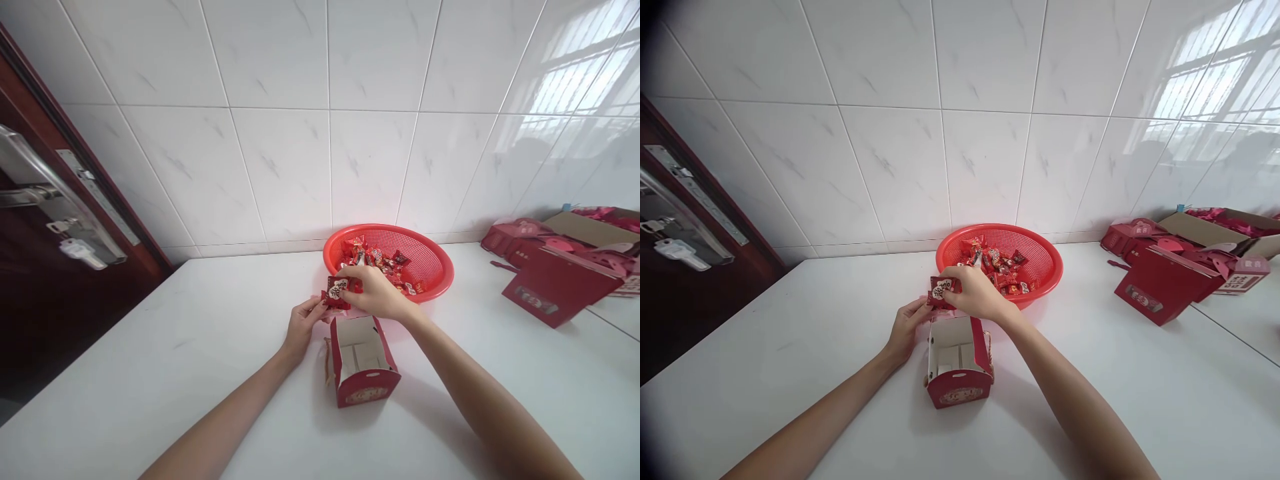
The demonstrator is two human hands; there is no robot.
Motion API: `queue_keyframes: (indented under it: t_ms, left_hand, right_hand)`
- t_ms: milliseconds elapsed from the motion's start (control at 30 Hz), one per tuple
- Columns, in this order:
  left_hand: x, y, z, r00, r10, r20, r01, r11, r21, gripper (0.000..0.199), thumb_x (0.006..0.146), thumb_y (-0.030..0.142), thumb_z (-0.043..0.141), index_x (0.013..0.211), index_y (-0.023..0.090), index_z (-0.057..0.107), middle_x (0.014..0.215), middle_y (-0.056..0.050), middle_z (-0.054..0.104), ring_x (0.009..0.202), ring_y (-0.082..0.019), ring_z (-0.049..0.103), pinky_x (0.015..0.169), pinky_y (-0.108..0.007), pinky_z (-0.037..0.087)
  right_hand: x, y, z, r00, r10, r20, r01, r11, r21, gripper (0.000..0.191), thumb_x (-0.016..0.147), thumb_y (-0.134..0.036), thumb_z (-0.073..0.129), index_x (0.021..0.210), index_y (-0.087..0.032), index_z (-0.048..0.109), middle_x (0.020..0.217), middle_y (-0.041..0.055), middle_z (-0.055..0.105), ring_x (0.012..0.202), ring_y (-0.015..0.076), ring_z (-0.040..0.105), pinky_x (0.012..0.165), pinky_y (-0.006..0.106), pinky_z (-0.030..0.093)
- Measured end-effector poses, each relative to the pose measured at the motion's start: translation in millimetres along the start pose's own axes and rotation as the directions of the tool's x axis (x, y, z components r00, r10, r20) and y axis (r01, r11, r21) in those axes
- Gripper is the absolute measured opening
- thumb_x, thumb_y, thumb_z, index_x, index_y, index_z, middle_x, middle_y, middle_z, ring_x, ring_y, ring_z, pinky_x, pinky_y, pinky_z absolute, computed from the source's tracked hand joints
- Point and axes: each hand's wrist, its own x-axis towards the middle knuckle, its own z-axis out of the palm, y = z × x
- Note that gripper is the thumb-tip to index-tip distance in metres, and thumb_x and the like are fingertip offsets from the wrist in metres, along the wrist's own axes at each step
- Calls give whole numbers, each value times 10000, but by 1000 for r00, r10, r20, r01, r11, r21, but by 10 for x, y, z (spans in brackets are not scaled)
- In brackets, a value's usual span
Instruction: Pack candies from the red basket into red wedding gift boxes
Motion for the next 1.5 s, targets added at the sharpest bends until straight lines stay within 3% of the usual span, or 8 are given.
queue_keyframes:
  t_ms: [267,533,733,833,967,1067,1167,1500]
  left_hand:
    - [-17,35,28,1000,3,6,-3,995,-100,421,812,578,684,831,169,777,896,-77,723,819,-228,618,742,-335,508]
    - [-22,29,30,997,75,-7,-73,991,114,414,806,596,719,814,186,777,810,-38,668,824,-208,561,806,-310,466]
    - [-15,32,30,998,67,-1,-65,982,176,474,786,650,712,716,182,740,734,-32,645,770,-194,527,784,-307,455]
    - [14,20,22,997,68,-25,-63,984,166,518,762,675,718,628,176,678,672,-10,583,699,-165,486,715,-284,448]
    - [45,3,19,998,65,-25,-61,989,138,520,758,676,719,638,171,675,696,-8,583,696,-156,492,669,-263,443]
    - [53,-15,22,999,43,-16,-41,993,114,500,760,658,730,678,166,700,705,-13,606,703,-160,518,686,-266,456]
    - [59,-36,22,1000,27,5,-28,995,92,494,765,652,730,721,161,735,764,-31,648,726,-167,544,696,-269,467]
    - [71,-92,-8,999,0,36,-2,998,57,470,788,621,730,795,154,772,812,-52,686,734,-170,570,711,-280,472]
  right_hand:
    - [3,-45,26,996,84,8,-83,994,-69,302,788,-54,579,1040,-134,726,918,61,751,799,183,656,708,274,444]
    - [37,-37,97,996,86,15,-84,991,-106,232,804,-107,642,1009,-147,743,879,65,745,807,196,656,675,279,436]
    - [61,176,-309,992,118,-55,-111,988,111,248,892,-302,626,1074,-169,730,1028,72,755,848,187,690,739,291,535]
    - [126,482,-630,930,325,-174,-350,927,-138,314,976,-282,477,1186,-167,680,1129,98,727,947,194,688,768,284,546]
    - [253,907,-853,862,507,-11,-476,801,-363,103,869,-136,634,928,-142,718,964,109,731,832,199,675,715,293,526]
    - [314,1049,-845,763,625,162,-466,707,-532,117,906,-233,684,988,-150,692,1007,72,700,872,174,657,779,330,556]
    - [333,1032,-785,679,700,220,-429,622,-655,220,965,-299,630,1145,-175,653,1164,78,657,975,185,650,846,375,572]
    - [331,1021,-690,616,767,179,-397,499,-771,297,958,-308,645,1211,-154,627,1232,101,633,1055,220,648,886,411,572]
